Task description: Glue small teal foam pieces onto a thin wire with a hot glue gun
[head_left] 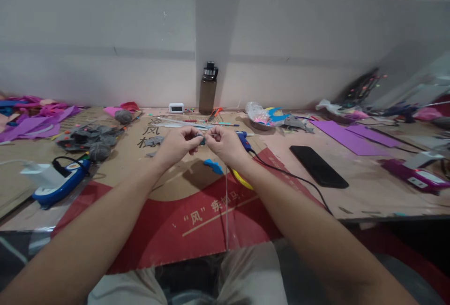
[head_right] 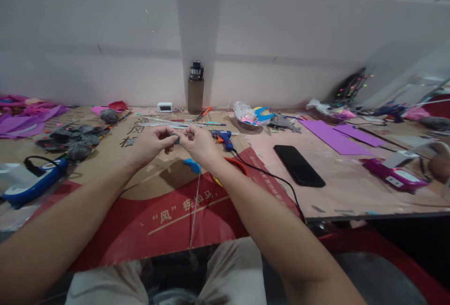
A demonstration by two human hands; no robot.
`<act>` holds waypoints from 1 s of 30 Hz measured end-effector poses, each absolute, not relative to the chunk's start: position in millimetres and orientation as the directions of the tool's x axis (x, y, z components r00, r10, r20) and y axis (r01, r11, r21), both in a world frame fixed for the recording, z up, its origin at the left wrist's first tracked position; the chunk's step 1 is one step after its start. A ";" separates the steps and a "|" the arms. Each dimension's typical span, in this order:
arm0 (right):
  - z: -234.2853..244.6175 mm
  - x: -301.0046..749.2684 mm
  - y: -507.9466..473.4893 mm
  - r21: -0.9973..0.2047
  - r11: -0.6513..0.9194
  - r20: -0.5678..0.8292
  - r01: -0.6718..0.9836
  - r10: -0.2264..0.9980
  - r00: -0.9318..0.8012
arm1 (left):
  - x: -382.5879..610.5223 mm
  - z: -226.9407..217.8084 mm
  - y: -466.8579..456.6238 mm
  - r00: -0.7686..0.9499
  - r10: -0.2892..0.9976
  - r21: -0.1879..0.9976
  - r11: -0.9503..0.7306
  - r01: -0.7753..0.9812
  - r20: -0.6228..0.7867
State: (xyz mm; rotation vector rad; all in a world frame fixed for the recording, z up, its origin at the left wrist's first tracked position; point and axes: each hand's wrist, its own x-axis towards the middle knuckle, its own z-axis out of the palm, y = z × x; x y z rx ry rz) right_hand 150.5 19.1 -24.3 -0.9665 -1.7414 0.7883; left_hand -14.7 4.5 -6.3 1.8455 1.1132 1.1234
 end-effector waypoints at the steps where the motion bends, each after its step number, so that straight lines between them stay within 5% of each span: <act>1: -24.7 151.0 19.8 -0.846 0.467 0.416 0.257 0.880 -0.229 | -15.3 -6.2 5.4 0.270 0.918 0.884 -0.365 0.290 0.291; 9: -26.1 155.6 23.3 -0.826 0.440 0.376 0.352 0.896 -0.237 | -20.8 -9.6 12.6 0.350 0.927 0.987 -0.159 0.029 0.139; 21: -29.4 153.0 23.5 -0.795 0.482 0.396 0.369 0.872 -0.287 | -18.3 -9.9 7.5 0.320 0.937 0.933 -0.230 0.275 0.136; 30: -30.6 152.0 25.7 -0.812 0.505 0.449 0.292 0.861 -0.240 | -20.8 -6.5 10.0 0.240 0.846 0.570 -0.504 0.649 0.475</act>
